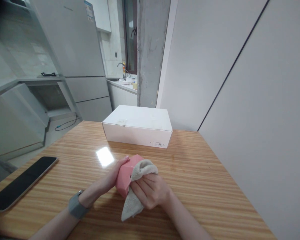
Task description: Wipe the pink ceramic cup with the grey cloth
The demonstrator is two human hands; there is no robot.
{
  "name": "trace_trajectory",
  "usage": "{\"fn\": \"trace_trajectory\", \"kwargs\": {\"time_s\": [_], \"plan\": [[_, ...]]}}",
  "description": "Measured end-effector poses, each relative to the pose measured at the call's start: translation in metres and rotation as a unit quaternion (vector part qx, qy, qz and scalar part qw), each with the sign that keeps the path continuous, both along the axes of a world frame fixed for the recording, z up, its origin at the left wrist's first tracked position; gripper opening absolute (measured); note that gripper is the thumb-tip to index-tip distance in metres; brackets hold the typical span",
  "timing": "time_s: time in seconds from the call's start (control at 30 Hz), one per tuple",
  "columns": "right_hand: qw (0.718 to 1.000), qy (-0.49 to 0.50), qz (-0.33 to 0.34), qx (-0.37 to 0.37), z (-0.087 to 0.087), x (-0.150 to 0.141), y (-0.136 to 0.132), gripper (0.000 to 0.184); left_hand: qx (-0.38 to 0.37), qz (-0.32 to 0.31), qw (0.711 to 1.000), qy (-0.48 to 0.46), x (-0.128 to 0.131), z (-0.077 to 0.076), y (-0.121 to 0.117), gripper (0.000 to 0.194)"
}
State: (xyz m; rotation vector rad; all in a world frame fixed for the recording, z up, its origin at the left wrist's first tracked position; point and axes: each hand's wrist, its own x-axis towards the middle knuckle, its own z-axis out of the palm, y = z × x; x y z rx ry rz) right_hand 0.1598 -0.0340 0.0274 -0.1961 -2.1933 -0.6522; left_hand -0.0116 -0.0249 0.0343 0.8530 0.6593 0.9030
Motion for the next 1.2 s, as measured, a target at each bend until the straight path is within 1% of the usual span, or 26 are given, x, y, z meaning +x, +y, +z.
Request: {"fn": "trace_trajectory", "kwargs": {"time_s": [0.1,0.2,0.3,0.37,0.43,0.5,0.57,0.63,0.73,0.8,0.87,0.97,1.07,1.13,1.2], "plan": [[1.0,0.006,0.003,-0.022,-0.001,0.003,0.002,0.028,0.012,-0.003,1.0,0.002,0.0,-0.002,-0.001,0.038],[0.998,0.035,0.003,-0.052,-0.001,0.004,0.005,0.03,0.027,0.005,1.0,0.0,0.0,-0.005,-0.001,0.044],[0.991,0.084,-0.02,-0.1,-0.001,0.006,0.005,0.035,0.084,0.009,0.996,-0.038,0.001,-0.006,-0.001,0.05],[0.984,0.11,-0.031,-0.136,-0.001,0.006,0.005,0.04,0.116,-0.006,0.99,-0.076,0.001,-0.004,-0.003,0.056],[0.978,0.134,-0.029,-0.16,-0.001,0.005,0.003,0.042,0.106,-0.021,0.988,-0.111,0.002,0.0,-0.003,0.06],[0.974,0.148,-0.025,-0.169,-0.001,0.003,0.002,0.044,0.072,-0.012,0.988,-0.137,0.004,0.003,-0.003,0.054],[0.978,0.132,-0.027,-0.158,-0.001,0.0,0.002,0.047,0.037,0.014,0.988,-0.148,0.007,0.005,-0.003,0.046],[0.988,0.09,-0.029,-0.123,-0.001,-0.002,0.003,0.047,0.015,0.034,0.992,-0.117,0.01,0.005,-0.002,0.048],[0.997,0.045,-0.032,-0.059,-0.001,0.001,0.004,0.037,0.028,0.047,0.998,-0.007,0.01,0.004,-0.002,0.054],[0.998,0.032,-0.04,-0.02,0.0,0.005,0.006,0.03,0.047,0.055,0.997,0.041,0.008,0.003,-0.001,0.052],[0.999,0.026,-0.045,0.007,0.001,0.009,0.007,0.027,0.053,0.058,0.995,0.055,0.005,0.003,0.0,0.047],[0.999,0.016,-0.036,0.009,0.001,0.012,0.009,0.026,0.053,0.051,0.995,0.071,0.001,0.004,0.001,0.051],[0.999,-0.032,0.002,-0.009,-0.001,0.009,0.01,0.027,0.066,0.013,0.992,0.106,-0.002,0.008,0.001,0.06],[0.998,-0.057,0.024,-0.021,-0.003,0.007,0.01,0.027,0.093,-0.014,0.986,0.136,-0.005,0.01,0.0,0.058],[0.997,-0.061,0.031,-0.028,-0.004,0.007,0.011,0.028,0.121,-0.025,0.981,0.151,-0.008,0.011,0.0,0.052]]}}
